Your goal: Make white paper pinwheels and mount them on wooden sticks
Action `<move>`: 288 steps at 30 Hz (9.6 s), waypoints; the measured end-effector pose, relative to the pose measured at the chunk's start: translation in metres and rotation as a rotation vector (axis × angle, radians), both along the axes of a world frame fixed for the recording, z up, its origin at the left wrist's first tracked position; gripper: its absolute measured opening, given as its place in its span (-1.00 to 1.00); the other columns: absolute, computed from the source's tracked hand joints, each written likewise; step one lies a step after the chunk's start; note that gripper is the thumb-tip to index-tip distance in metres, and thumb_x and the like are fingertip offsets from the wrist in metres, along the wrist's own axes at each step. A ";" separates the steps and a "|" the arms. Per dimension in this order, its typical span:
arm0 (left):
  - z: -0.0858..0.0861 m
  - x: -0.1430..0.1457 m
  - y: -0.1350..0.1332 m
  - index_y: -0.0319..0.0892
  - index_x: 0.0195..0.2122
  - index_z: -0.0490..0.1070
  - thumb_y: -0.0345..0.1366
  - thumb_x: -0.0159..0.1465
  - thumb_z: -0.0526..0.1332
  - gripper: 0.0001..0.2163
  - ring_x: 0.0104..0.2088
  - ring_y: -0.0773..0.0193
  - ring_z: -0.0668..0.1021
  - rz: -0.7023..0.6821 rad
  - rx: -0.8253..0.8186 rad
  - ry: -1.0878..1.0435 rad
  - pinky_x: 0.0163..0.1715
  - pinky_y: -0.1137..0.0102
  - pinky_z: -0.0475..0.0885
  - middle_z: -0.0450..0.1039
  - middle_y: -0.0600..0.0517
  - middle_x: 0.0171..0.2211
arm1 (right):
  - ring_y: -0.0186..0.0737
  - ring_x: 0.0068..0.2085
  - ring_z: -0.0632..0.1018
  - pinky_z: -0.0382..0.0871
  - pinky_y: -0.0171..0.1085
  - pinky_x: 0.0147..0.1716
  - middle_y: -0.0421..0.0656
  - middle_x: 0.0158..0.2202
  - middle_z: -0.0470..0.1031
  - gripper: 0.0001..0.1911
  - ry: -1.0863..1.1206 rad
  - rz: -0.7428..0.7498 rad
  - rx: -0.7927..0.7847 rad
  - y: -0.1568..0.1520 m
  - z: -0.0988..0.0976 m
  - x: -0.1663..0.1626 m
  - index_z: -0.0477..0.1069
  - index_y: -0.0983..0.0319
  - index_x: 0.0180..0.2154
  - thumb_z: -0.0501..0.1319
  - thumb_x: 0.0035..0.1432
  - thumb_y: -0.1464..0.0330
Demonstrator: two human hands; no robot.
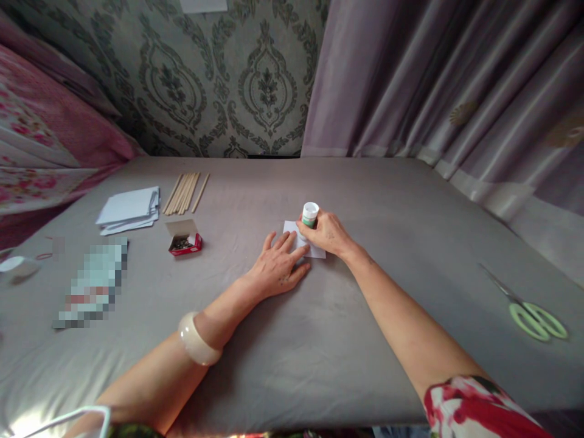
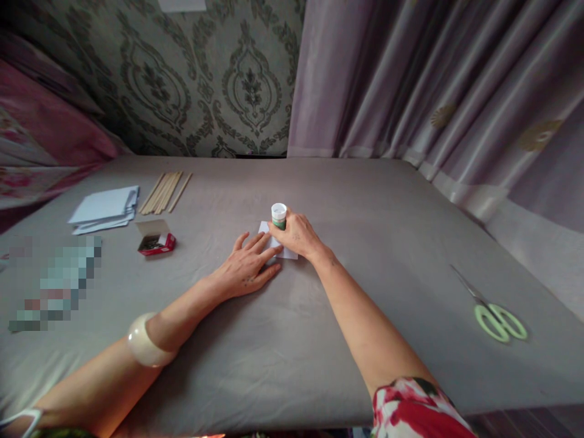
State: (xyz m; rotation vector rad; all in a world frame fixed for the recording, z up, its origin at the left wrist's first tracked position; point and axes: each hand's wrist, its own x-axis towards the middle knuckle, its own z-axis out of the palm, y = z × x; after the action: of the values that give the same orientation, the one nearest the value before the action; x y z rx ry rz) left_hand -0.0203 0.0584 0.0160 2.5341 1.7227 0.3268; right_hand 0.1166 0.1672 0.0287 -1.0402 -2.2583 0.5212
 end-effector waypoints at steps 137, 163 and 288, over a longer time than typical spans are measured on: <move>0.027 -0.108 -0.015 -0.21 -0.30 0.43 -0.20 0.07 0.21 -0.78 -0.28 0.11 0.53 1.054 0.324 -0.534 -0.25 0.29 0.37 0.50 -0.08 -0.33 | -0.11 -0.20 0.47 0.27 -0.18 -0.21 -0.13 -0.26 0.56 -0.92 -0.234 0.108 0.291 -0.052 -0.024 0.033 0.51 0.20 -0.28 0.26 0.15 0.37; 0.017 -0.025 -0.022 -0.18 -0.11 0.43 -0.29 0.18 0.22 -0.75 -0.04 0.09 0.44 0.056 0.105 -0.207 -0.05 0.26 0.38 0.48 -0.09 -0.09 | -0.20 -0.28 0.46 0.16 -0.23 -0.25 -0.07 -0.22 0.52 -0.74 -0.501 0.247 0.408 -0.062 -0.005 0.041 0.48 0.24 -0.33 0.04 0.27 0.50; 0.006 -0.005 -0.016 -0.22 -0.09 0.42 -0.32 0.36 -0.05 -0.72 -0.17 0.13 0.42 0.020 0.046 -0.010 -0.11 0.23 0.42 0.40 -0.12 -0.23 | -0.25 -0.41 0.57 0.34 -0.34 -0.41 -0.18 -0.45 0.59 -0.91 0.022 -0.145 -0.397 -0.064 -0.014 0.016 0.52 0.21 -0.44 0.23 0.04 0.38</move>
State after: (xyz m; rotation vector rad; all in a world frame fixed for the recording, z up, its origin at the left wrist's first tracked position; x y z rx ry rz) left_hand -0.0254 0.0420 0.0215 2.5442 1.7576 0.3850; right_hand 0.1330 0.1032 0.0152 -1.3708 -2.0846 0.9375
